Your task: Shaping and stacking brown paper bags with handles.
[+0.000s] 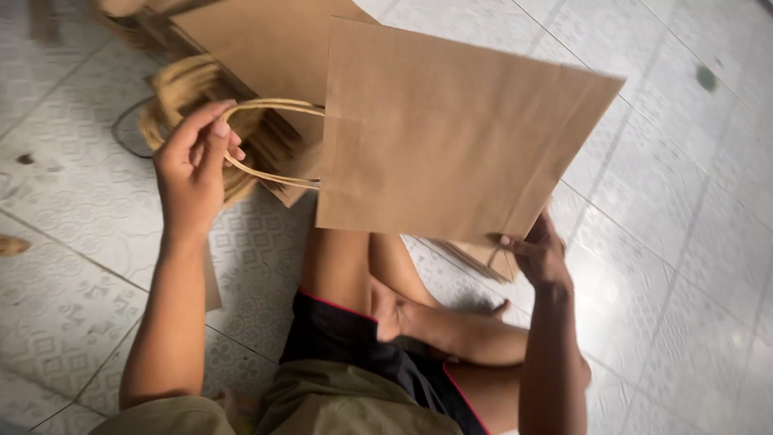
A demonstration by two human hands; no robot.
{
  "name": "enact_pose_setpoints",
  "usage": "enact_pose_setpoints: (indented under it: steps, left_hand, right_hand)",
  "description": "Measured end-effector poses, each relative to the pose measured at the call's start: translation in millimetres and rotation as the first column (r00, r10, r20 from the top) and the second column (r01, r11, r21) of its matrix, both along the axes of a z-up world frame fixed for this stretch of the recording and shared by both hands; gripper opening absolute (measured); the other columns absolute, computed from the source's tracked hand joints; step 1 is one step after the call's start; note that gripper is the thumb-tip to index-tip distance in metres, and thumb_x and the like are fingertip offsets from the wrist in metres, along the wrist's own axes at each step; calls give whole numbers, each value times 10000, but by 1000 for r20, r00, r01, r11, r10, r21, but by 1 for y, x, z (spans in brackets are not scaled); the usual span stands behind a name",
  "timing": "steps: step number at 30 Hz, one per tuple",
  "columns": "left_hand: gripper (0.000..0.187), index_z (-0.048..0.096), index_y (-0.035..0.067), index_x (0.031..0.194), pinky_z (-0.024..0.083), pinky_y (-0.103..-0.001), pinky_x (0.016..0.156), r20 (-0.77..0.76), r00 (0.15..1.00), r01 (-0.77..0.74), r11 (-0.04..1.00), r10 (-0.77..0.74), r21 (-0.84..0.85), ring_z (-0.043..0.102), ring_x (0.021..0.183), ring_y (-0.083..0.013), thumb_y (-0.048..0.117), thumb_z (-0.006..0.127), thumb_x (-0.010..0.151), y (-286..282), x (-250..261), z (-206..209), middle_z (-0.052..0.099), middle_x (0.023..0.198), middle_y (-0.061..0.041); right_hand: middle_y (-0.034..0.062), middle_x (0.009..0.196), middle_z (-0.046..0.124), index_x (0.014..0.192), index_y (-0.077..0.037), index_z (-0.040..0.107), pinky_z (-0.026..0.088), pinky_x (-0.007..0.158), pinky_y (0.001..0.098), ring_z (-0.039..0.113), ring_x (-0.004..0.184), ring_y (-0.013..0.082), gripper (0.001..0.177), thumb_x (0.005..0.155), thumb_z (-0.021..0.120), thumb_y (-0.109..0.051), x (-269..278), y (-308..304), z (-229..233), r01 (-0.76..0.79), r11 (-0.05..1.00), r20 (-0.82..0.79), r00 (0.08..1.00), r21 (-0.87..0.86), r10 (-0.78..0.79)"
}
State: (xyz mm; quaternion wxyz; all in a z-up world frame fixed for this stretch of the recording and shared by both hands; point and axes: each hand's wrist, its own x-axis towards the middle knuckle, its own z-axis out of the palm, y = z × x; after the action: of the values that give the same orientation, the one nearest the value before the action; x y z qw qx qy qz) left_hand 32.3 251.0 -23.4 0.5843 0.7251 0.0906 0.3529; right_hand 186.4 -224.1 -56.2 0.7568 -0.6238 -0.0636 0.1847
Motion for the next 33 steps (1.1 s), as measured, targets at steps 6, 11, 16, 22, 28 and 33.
enact_pose_setpoints:
  steps: [6,11,16,22,28,33]
  left_hand:
    - [303,646,-45,1379,418,-225,583,-94,977,199,978,-193,61,504,624,-136,150,524,1182,-47,4,30,633,994,-146]
    - [214,631,47,1369,412,-205,599,-123,942,310,950,-312,-35,528,679,-105,128,571,1180,-66,6,24,644,1026,-113]
    - [249,616,105,1390,421,-191,556,-162,912,355,923,-377,-149,607,706,-85,122,612,1142,-76,-1,38,712,1116,-78]
    - [168,668,11,1284,385,-215,495,-150,934,325,946,-324,-22,543,583,-109,133,562,1238,-71,2,34,677,966,-131]
    - [135,649,83,1304,347,-183,501,-201,914,345,935,-354,-76,483,617,-59,162,568,1230,-63,-1,33,627,970,-78]
    - [82,668,122,1282,391,-172,511,-241,918,287,947,-316,-147,464,632,-24,142,630,1212,-54,-4,24,636,945,-46]
  right_hand:
    - [153,1265,665,1339,19,556,542,1015,440,647,1180,327,607,784,729,-156,-120,-27,43,137,966,-201,963,-218,-181]
    - [118,1087,722,1212,3,634,582,895,403,699,1042,278,489,752,777,-82,-183,-60,4,223,970,-257,936,-97,-241]
    - [111,1188,713,1247,19,624,581,980,394,683,1123,258,466,807,763,-52,-223,-55,14,249,968,-237,940,-18,-247]
    - [26,938,691,903,-34,677,522,802,256,663,917,133,377,1043,547,-358,-224,-68,-7,379,925,-223,900,-24,-375]
    - [103,1185,729,1184,8,663,616,950,387,698,1123,232,438,813,790,-188,-224,-53,20,216,962,-92,968,-167,-234]
    - [120,1344,651,1342,53,577,532,1069,346,621,1272,233,483,954,604,-233,-224,-44,26,302,949,-273,908,-94,-316]
